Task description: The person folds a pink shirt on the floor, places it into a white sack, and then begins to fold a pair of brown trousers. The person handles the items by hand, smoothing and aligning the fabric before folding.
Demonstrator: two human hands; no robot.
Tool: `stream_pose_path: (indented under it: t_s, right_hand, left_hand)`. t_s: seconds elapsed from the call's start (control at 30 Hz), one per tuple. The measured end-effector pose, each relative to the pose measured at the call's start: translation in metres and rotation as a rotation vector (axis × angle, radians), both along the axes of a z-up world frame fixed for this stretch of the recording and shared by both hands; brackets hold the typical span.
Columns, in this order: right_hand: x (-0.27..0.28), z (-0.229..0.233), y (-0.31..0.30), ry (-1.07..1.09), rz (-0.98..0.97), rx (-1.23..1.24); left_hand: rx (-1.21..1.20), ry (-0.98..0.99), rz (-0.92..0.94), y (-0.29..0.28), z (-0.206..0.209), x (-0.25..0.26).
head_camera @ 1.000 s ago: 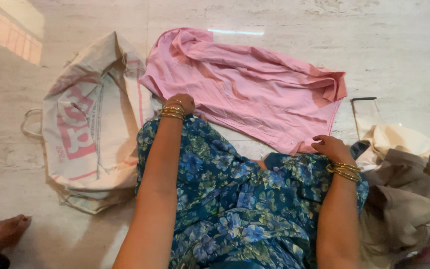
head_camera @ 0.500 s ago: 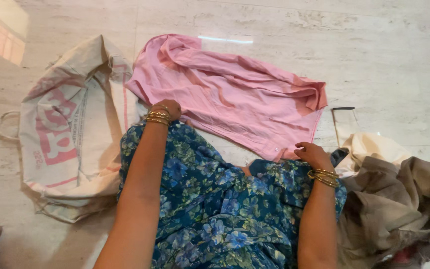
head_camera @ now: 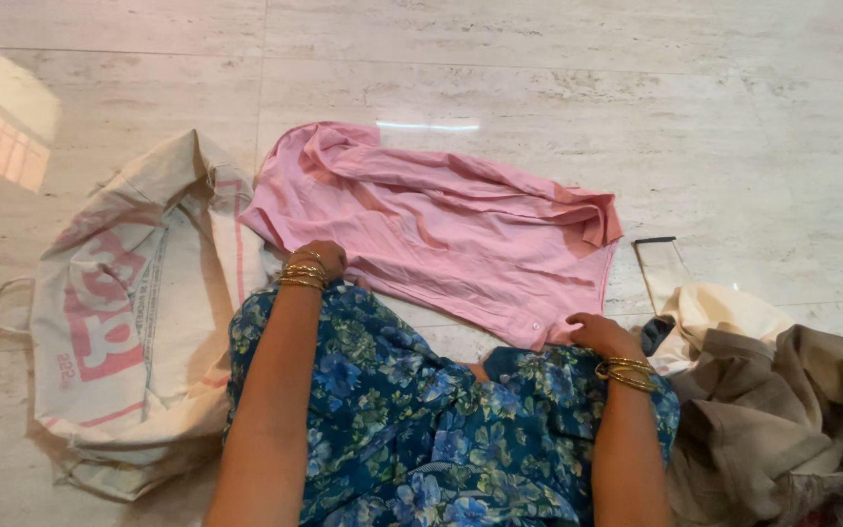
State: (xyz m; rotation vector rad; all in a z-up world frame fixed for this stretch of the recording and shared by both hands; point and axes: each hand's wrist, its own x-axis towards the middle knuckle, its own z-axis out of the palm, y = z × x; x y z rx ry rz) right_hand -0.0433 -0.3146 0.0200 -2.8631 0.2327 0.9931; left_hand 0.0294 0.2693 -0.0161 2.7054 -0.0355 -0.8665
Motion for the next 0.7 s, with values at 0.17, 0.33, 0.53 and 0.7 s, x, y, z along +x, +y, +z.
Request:
stream_pose_path:
  t_s: [0.17, 0.33, 0.53, 0.7]
  right_hand:
    - [0.015, -0.001, 0.013, 0.161, -0.128, -0.315]
    - [0.019, -0.009, 0.029, 0.040, -0.296, -0.223]
    - [0.023, -0.016, 0.012, -0.155, -0.502, -0.244]
    - [0.028, -0.024, 0.002, -0.121, -0.666, -0.142]
  left_hand:
    - [0.323, 0.108, 0.034, -0.011, 0.023, -0.003]
    - [0.179, 0.127, 0.031, 0.003, 0.036, 0.005]
    - [0.271, -0.157, 0.090, 0.069, 0.061, 0.009]
    - [0.342, -0.051, 0.134, 0.072, 0.069, 0.002]
